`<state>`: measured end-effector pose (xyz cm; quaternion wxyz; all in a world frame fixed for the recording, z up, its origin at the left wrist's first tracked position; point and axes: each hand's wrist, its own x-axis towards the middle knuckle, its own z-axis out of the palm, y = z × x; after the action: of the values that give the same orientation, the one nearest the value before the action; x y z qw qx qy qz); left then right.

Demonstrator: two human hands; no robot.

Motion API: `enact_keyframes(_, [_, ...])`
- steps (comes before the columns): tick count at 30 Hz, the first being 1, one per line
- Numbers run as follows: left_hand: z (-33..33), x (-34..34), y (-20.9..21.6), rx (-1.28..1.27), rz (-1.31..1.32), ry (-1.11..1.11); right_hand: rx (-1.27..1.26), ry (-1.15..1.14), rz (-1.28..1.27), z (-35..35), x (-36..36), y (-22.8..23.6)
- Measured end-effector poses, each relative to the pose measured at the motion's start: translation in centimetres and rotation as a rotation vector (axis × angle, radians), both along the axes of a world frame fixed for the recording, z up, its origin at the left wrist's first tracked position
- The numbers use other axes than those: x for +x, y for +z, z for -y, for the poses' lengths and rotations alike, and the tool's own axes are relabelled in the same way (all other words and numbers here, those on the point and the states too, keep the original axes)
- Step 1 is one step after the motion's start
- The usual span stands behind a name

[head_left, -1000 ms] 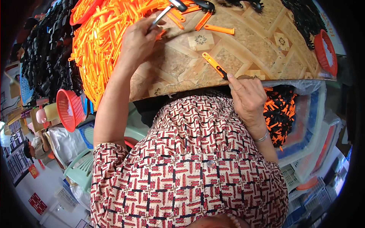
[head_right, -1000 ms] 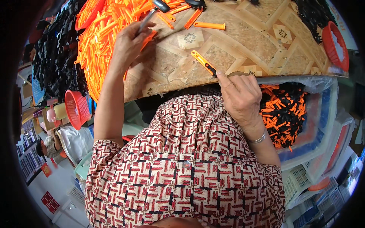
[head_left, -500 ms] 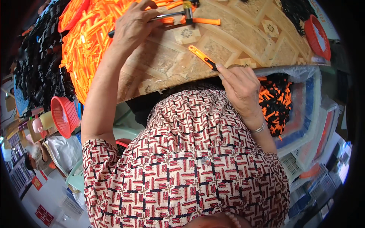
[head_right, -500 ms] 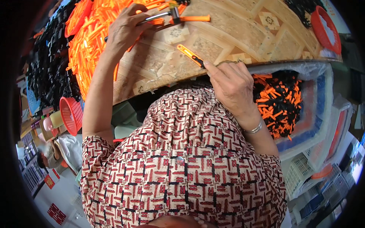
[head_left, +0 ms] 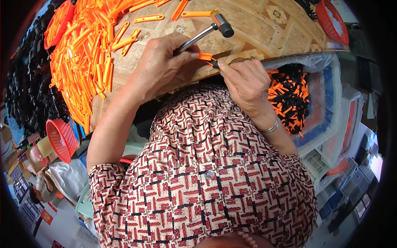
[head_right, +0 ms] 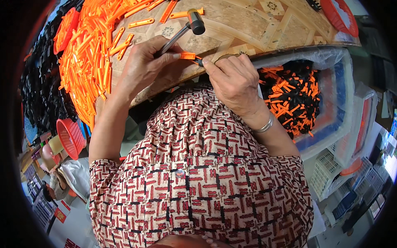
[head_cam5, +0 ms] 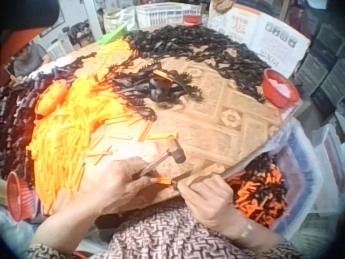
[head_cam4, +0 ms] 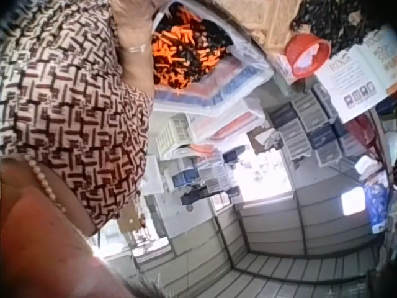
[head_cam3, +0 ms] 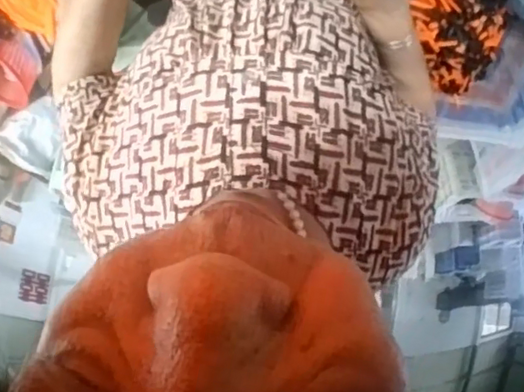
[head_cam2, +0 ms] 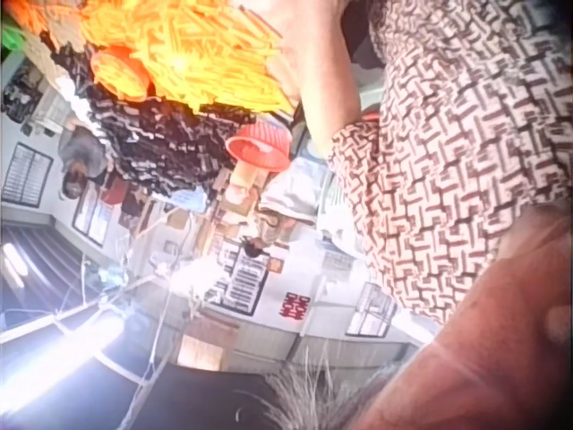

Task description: The person uses a hammer to tap orange plastic pieces onto black plastic handles on a wooden workbench. They repeatedly pick up an orange piece, align it with a black handle, and strike it with the hammer to secure it. The finished assemblies are placed into a pile on the table.

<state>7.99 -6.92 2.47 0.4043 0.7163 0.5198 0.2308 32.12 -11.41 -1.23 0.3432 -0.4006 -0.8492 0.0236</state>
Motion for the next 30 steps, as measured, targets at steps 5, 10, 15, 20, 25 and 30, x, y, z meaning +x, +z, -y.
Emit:
enact_keyframes(5, [0.3,0.6,0.3,0.153,-0.078,-0.010,0.008,-0.033,-0.002,0.2,-0.2,-0.6])
enact_keyframes(10, [0.0,0.2,-0.7,0.134,0.058,-0.042,0.013,-0.050,0.015,0.3,-0.2,-0.7])
enact_keyframes(15, [-0.3,0.2,-0.3,-0.173,0.179,0.109,-0.098,-0.058,-0.018,0.2,-0.2,-0.1])
enact_keyframes(20, [-1.0,0.6,0.8,-0.219,0.035,0.168,-0.290,-0.062,-0.153,-0.1,-0.1,0.5])
enact_keyframes(25, [-1.8,0.3,-0.3,-0.246,0.038,0.177,-0.478,-0.090,-0.312,-0.3,0.0,0.5])
enact_keyframes(30, [-1.9,0.3,-0.9,-0.274,0.083,0.168,-0.609,-0.102,-0.400,-0.6,0.2,0.6])
